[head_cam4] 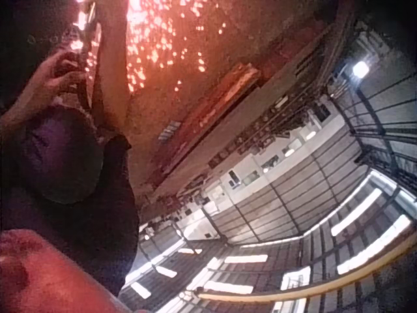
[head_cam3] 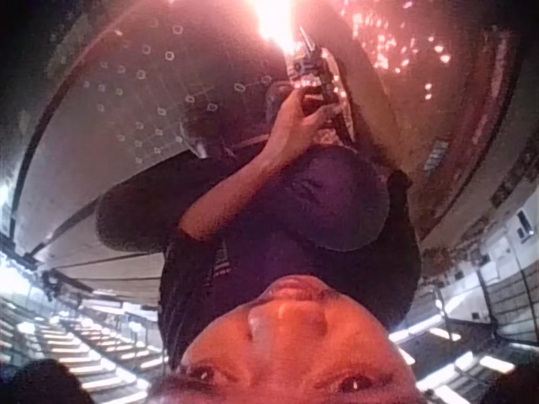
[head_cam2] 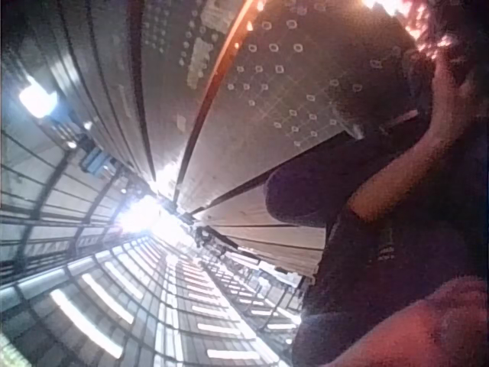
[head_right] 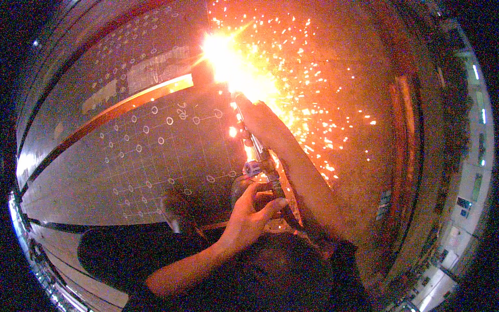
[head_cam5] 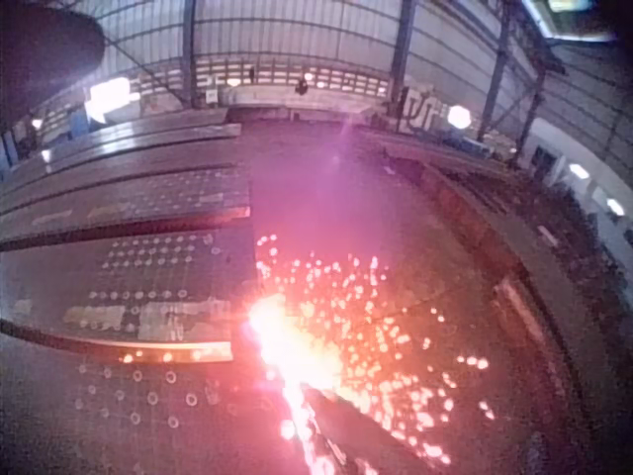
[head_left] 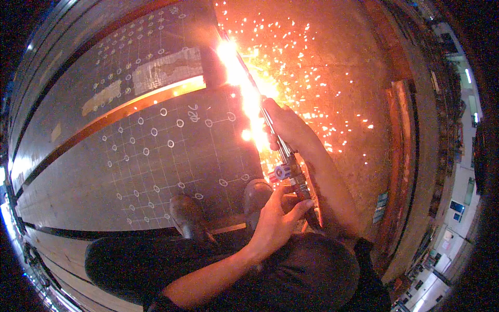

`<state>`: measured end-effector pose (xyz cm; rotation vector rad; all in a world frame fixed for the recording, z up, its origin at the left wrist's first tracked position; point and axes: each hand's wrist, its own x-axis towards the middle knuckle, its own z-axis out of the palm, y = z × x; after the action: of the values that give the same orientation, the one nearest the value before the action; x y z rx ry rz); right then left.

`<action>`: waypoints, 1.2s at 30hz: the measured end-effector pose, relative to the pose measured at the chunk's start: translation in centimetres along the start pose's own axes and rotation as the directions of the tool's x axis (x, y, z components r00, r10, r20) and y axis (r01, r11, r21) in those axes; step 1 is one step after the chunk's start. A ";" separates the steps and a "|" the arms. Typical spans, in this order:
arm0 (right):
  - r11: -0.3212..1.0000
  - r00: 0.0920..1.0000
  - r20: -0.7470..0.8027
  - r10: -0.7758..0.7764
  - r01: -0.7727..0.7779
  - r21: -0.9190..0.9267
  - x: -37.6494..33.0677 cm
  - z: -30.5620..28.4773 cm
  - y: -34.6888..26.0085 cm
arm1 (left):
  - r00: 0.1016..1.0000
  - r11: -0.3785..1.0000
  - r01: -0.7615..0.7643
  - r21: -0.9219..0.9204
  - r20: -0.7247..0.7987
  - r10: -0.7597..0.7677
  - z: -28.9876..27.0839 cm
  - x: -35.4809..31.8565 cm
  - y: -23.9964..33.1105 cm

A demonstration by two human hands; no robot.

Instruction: The person uses a cutting torch to cut along marked lines on a large metal sheet. They move the torch steadily across the surface, creating a glowing cut line and sparks.

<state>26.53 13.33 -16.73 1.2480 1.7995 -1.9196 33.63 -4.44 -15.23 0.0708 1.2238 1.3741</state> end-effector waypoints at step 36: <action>0.999 0.999 -0.020 0.032 -0.032 0.015 -0.4 -0.1 0.5 | 1.000 0.999 0.021 0.048 0.007 -0.022 0.2 -0.3 0.1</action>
<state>27.11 13.17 -16.78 1.2979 1.7677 -1.9128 33.80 -4.49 -14.88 0.0960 1.2485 1.3250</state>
